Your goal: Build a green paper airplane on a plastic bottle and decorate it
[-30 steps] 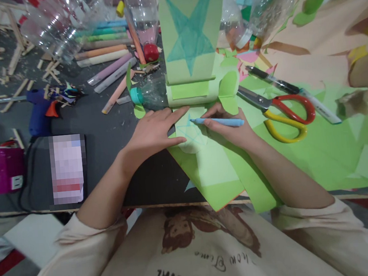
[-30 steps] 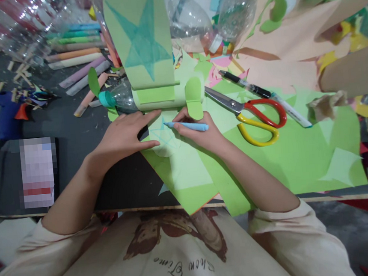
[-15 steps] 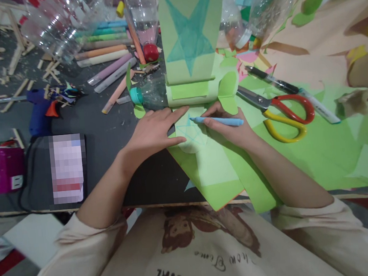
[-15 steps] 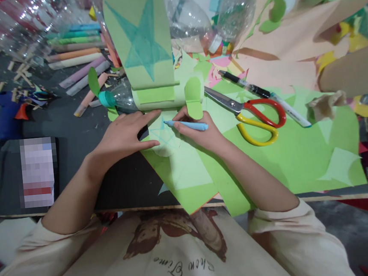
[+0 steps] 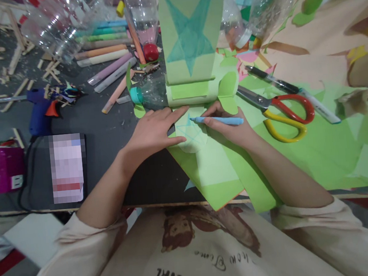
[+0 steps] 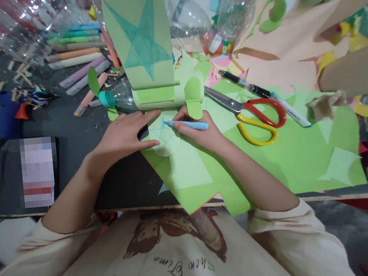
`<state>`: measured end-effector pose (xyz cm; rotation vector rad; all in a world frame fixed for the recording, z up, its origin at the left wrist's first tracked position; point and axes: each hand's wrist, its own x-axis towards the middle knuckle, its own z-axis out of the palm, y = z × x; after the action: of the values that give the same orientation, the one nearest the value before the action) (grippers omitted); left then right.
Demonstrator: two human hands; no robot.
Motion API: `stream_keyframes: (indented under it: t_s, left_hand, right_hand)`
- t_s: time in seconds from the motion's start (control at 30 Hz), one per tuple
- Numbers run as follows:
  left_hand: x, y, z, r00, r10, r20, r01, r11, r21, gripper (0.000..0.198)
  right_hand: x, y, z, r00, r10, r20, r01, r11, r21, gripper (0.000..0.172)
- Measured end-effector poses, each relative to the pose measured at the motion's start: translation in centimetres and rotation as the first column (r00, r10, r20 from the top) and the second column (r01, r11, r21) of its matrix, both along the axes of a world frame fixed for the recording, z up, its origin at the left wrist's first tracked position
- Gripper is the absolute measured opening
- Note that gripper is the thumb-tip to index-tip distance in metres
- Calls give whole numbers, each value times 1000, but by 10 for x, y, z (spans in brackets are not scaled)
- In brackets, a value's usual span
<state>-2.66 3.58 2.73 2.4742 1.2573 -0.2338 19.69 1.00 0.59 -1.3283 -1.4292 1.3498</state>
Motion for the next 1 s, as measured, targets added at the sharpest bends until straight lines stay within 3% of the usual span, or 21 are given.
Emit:
stream_keyframes:
  t_s: [0.47, 0.7, 1.0]
  left_hand:
    - [-2, 0, -3, 999, -8, 37, 8, 1000, 16, 76]
    - [-1, 0, -4, 1000, -4, 29, 4, 1000, 21, 76]
    - [3, -2, -2, 1000, 24, -3, -24, 998, 51, 77]
  right_hand:
    - [1, 1, -1, 1000, 11, -7, -11, 1000, 26, 8]
    - [1, 3, 0, 999, 20, 35, -19, 999, -35, 8]
    - [4, 5, -2, 992, -98, -78, 103, 992, 75, 13]
